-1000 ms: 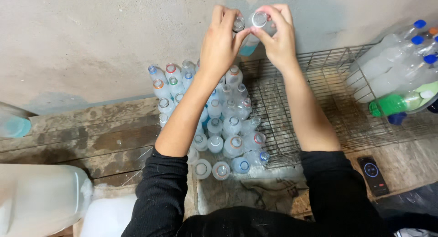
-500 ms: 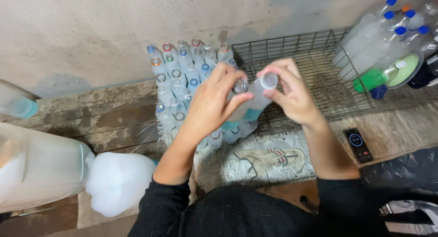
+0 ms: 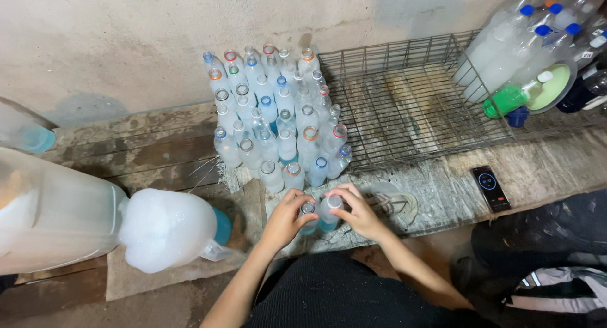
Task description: The person repeatedly picks up two empty plastic bottles, pours a blue liquid from a large white container into them using a white jug, and places the filled bottles into a wire rack. The process is repeated multiple times throughout the clip.
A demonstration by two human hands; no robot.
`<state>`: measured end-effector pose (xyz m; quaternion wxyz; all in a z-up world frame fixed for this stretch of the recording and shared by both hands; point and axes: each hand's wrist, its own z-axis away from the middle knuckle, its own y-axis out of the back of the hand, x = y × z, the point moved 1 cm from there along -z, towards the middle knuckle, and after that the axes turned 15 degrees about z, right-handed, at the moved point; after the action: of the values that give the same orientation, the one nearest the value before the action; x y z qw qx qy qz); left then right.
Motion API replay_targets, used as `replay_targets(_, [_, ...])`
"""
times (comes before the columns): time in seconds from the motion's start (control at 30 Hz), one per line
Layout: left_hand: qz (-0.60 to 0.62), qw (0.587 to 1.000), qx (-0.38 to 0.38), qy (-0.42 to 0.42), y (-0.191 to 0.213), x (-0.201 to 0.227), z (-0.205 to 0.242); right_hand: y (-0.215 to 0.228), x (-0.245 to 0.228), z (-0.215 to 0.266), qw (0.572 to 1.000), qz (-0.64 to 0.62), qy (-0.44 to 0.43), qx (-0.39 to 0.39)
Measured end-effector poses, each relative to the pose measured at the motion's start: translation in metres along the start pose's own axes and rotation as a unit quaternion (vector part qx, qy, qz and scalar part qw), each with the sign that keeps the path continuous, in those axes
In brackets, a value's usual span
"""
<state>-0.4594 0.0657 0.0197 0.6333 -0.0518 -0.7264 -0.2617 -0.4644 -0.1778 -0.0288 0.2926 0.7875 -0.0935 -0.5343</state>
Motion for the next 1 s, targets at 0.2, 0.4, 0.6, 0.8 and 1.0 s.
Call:
replay_targets(0.2, [0.016, 0.999, 0.037, 0.029, -0.025, -0.032, 0.013, -0.024, 0.013, 0.017, 1.000, -0.008, -0.017, 0.019])
replay_targets(0.4, [0.011, 0.995, 0.097, -0.020, -0.021, -0.032, 0.016, -0.035, 0.028, 0.017, 0.998, -0.045, -0.018, 0.030])
replay_targets(0.6, [0.151, 0.982, 0.108, -0.031, -0.049, -0.093, 0.018, -0.072, 0.062, 0.024, 0.991, -0.072, -0.111, -0.014])
replay_targets(0.8, [0.223, 0.959, 0.161, 0.066, -0.069, -0.139, 0.018, -0.112, 0.113, 0.039, 0.978, -0.006, -0.206, 0.035])
replay_targets(1.0, [0.230, 0.951, 0.187, 0.083, -0.076, -0.134, 0.033, -0.120, 0.107, 0.049, 0.972, -0.049, -0.221, 0.059])
